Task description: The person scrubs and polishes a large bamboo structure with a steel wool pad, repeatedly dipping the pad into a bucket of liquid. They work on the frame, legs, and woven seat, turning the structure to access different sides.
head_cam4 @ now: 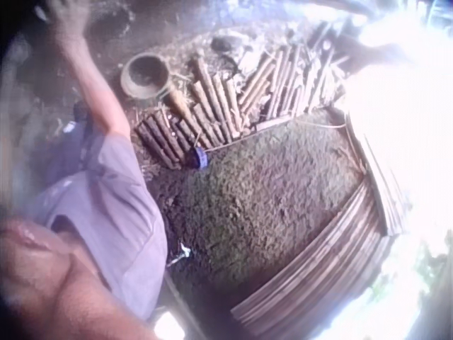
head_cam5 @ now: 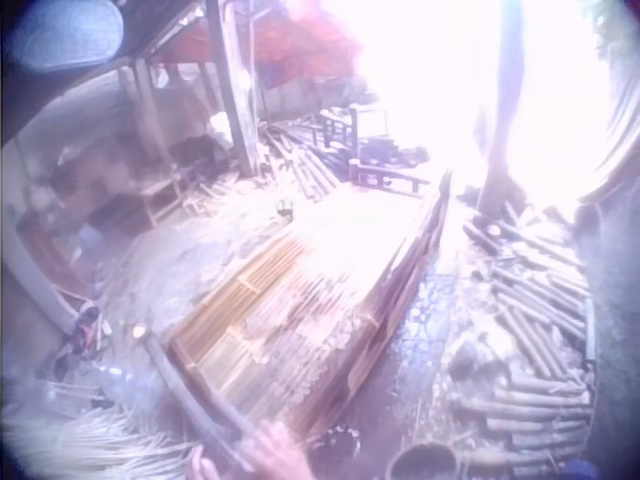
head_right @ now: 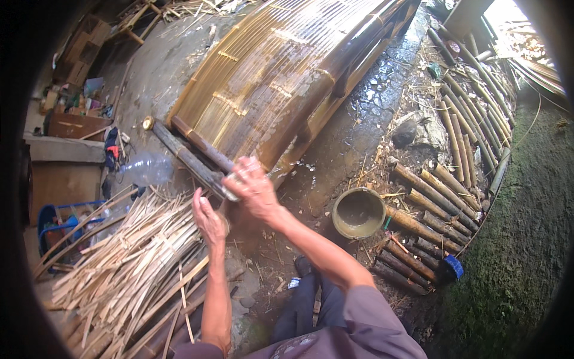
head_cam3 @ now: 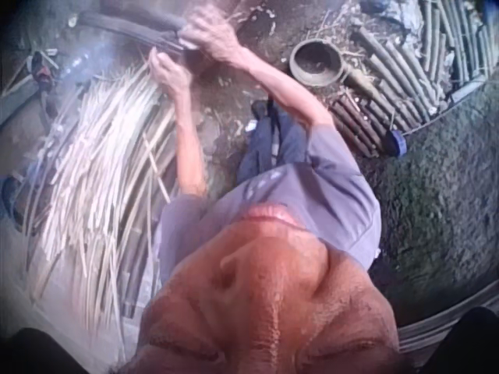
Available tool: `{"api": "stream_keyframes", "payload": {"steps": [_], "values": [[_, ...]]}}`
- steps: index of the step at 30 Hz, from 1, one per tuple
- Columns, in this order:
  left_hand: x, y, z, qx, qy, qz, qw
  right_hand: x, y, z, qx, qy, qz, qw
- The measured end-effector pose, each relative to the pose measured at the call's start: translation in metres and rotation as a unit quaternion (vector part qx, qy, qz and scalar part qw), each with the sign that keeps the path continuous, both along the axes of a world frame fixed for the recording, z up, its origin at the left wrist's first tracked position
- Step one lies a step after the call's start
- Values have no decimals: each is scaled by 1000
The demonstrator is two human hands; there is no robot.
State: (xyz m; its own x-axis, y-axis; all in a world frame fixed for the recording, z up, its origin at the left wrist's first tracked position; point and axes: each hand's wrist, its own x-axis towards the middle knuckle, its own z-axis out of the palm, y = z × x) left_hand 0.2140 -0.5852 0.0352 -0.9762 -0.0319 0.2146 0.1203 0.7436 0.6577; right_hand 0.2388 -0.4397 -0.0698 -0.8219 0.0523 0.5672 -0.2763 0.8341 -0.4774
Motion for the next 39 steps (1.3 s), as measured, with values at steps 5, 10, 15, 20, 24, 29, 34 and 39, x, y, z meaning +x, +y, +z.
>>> {"api": "stream_keyframes", "payload": {"steps": [5,10,15,20,24,29,34,39], "values": [[-14,-29,-46,-264,-94,-40,959,-43,51,9,33,-69,91,993],[-13,-17,-40,-251,-68,-8,966,-118,249,55,226,-198,-194,934],[-20,-10,-26,-267,-111,-20,957,-118,224,42,190,-171,-171,952],[-21,-11,-28,-248,-118,-28,961,-133,273,56,193,-206,-33,959],[-20,-10,-27,-262,-119,-23,958,-185,384,52,221,-111,-273,930],[-21,-7,-25,-271,-147,-28,951,-119,257,56,77,-241,47,966],[-20,-12,-29,-298,-144,-37,943,-206,445,36,169,-99,-282,939],[-19,-15,-31,-298,-138,-40,944,-149,294,32,155,-193,-165,955]]}}
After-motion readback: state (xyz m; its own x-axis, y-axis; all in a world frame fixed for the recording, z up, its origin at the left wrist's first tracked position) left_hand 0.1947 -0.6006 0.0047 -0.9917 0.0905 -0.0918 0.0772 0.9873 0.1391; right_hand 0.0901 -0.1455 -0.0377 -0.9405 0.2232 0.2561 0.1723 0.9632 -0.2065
